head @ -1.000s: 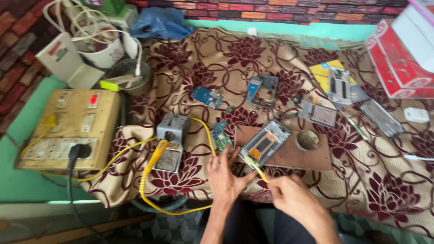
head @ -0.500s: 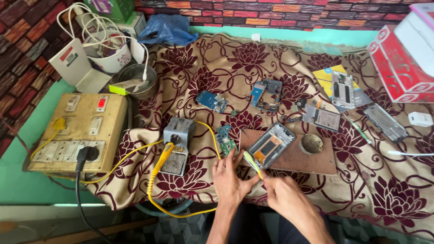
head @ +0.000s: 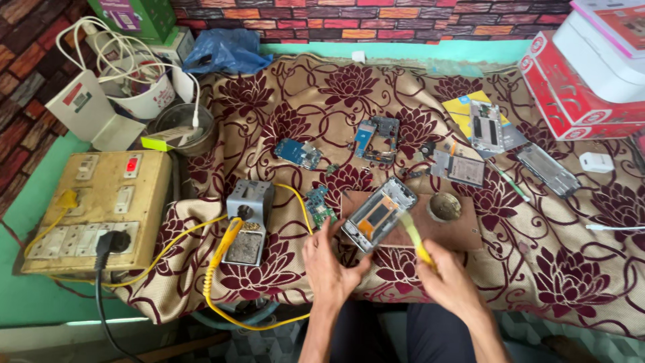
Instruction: The person uses a green-handled tool to pry and adjust internal components inside a disassembled mobile phone chassis. They repeatedly lift and reposition a ribbon cable and other parts within the phone frame.
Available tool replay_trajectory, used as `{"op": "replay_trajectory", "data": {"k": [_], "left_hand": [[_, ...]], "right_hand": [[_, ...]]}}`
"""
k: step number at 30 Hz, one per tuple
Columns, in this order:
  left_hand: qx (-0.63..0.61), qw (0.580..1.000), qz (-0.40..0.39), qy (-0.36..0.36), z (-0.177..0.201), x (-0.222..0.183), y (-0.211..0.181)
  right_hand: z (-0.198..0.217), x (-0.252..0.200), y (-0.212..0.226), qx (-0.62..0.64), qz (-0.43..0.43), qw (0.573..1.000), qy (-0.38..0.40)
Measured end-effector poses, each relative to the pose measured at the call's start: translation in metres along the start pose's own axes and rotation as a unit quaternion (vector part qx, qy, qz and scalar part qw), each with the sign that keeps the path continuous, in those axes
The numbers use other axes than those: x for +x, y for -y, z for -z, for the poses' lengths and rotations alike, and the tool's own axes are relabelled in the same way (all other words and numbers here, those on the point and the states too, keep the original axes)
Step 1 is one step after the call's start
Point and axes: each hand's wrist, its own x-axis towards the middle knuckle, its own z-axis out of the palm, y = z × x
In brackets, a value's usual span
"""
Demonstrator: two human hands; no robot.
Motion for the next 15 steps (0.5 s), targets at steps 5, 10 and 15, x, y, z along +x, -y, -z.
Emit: {"op": "replay_trajectory", "data": {"k": [5, 10, 15], "left_hand": [[-0.053, 0.994, -0.084, -0.043, 0.001, 0.002, 0.006], [-0.094, 0.995, -0.027, -0.001, 0.003, 0.004, 0.004], [-0.097, 0.995, -0.002, 0.011, 0.003, 0.003, 0.001]], "right_hand": [[-0.01, 0.035, -0.022, 0.07, 0.105, 0.964, -0.235], [-0.02, 0.049, -0.018, -0.002, 0.181, 0.932, -0.315], [-0.023, 0.038, -0.017, 0.037, 0.144, 0.937, -0.317]]}}
